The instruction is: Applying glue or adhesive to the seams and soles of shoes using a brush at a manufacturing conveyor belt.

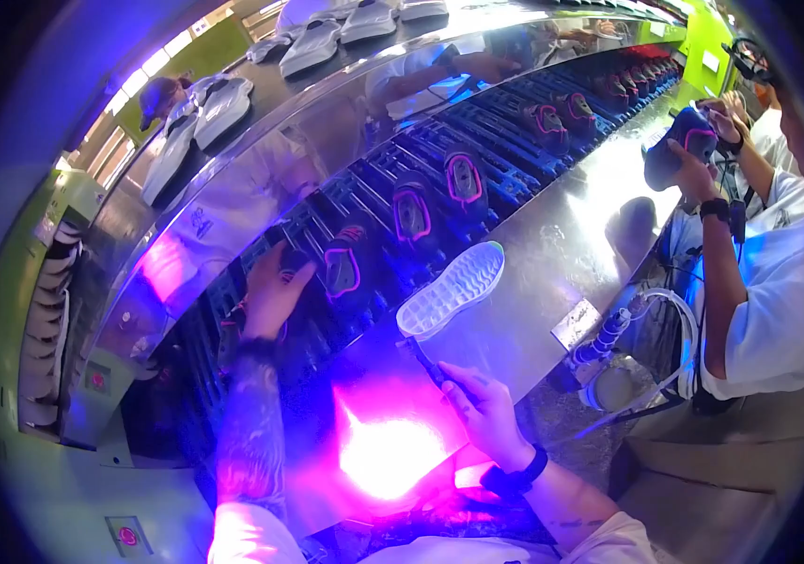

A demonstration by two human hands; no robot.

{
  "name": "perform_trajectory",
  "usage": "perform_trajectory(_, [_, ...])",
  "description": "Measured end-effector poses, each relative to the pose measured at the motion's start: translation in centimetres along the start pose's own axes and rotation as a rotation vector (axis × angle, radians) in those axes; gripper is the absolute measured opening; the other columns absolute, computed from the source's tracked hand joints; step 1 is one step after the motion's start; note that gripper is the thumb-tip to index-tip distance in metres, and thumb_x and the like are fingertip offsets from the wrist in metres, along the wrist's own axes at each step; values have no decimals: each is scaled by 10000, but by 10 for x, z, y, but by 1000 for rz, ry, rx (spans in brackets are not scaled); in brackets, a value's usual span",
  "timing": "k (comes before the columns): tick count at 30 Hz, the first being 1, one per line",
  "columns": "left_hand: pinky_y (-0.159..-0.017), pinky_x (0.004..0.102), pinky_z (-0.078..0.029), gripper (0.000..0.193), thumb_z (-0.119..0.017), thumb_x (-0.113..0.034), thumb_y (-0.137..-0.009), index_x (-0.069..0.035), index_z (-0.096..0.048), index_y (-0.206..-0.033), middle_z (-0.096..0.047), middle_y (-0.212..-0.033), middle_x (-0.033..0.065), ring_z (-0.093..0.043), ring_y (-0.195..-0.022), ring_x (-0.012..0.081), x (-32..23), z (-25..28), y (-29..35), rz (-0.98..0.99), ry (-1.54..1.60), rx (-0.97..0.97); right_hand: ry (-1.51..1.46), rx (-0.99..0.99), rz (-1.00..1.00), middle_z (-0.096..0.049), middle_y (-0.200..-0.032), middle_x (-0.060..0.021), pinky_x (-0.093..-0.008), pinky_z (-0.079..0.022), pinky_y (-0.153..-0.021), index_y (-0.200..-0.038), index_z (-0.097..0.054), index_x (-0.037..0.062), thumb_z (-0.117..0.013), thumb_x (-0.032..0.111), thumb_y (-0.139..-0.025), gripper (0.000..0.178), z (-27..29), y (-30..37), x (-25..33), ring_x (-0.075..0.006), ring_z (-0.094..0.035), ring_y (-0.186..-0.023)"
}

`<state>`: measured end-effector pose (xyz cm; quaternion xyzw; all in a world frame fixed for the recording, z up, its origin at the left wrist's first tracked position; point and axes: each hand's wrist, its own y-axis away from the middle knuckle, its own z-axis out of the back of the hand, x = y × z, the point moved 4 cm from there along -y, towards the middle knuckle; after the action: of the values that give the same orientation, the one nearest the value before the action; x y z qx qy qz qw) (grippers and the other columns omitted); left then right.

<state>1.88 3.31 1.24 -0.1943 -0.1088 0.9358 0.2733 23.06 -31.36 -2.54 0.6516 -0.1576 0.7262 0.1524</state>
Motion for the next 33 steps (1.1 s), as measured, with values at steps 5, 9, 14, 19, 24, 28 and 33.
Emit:
perform_trajectory(5, [-977, 499, -511, 773, -806, -436, -768, -90, -555, -1413, -639, -1201, 243, -645, -1096, 451, 46, 21, 16, 97, -38, 157, 59, 21, 125, -730, -1026, -100, -298, -552, -785, -1314, -672, 17, -663, 128, -1015, 319, -15, -7, 1, -144, -705, -872])
perform_trajectory(9, [-951, 497, -526, 794, -787, -499, -777, -87, -551, -1412, -647, -1139, 227, -655, -1102, 408, 13, 3, 18, 177, -16, 117, 59, 53, 24, -735, -1031, -100, -306, -549, -788, -1308, -675, 13, -665, 121, -1010, 317, -12, -6, 4, -149, -701, -877])
perform_trajectory(14, [-945, 441, -516, 817, -738, -628, -815, 14, -632, -1310, -727, -1148, 212, -700, -1076, 335, 60, 32, -19, 290, 251, 321, 32, -4, -27, -738, -1019, -97, -311, -542, -781, -1286, -691, 14, -646, 138, -1024, 294, -17, -1, -8, -166, -700, -911])
perform_trajectory(19, [-806, 379, -536, 719, -826, -504, -751, 50, -690, -1190, -737, -925, 160, -710, -824, 222, 143, 71, 32, 439, 32, 418, -52, 2, -32, -735, -1043, -85, -299, -536, -784, -1290, -682, -11, -643, 132, -1026, 303, -26, 4, -9, -160, -691, -917])
perform_trajectory(24, [-898, 367, -541, 499, -772, -312, -892, -23, -646, -1279, -712, -1152, 70, -690, -973, 182, 127, 112, 129, 558, 911, -171, -176, 9, -140, -721, -1097, -67, -272, -536, -796, -1314, -663, -34, -644, 118, -1027, 326, -18, 6, -15, -111, -666, -933])
perform_trajectory(28, [-974, 397, -533, 566, -751, -274, -960, -53, -501, -1417, -630, -1246, 68, -627, -1155, 200, 123, 140, 241, 463, 1894, -207, -170, 8, -151, -721, -1022, -52, -269, -523, -743, -1313, -659, -38, -647, 120, -1025, 329, -17, 7, -15, -96, -646, -857])
perform_trajectory(33, [-1131, 437, -420, 884, -851, -388, -855, -30, -357, -1494, -570, -1323, 131, -558, -1268, 284, 15, 178, 309, 384, 1076, -612, -142, 83, -168, -733, -1054, -70, -290, -546, -809, -1300, -666, -31, -662, 108, -1007, 324, -28, 11, -19, -129, -681, -912])
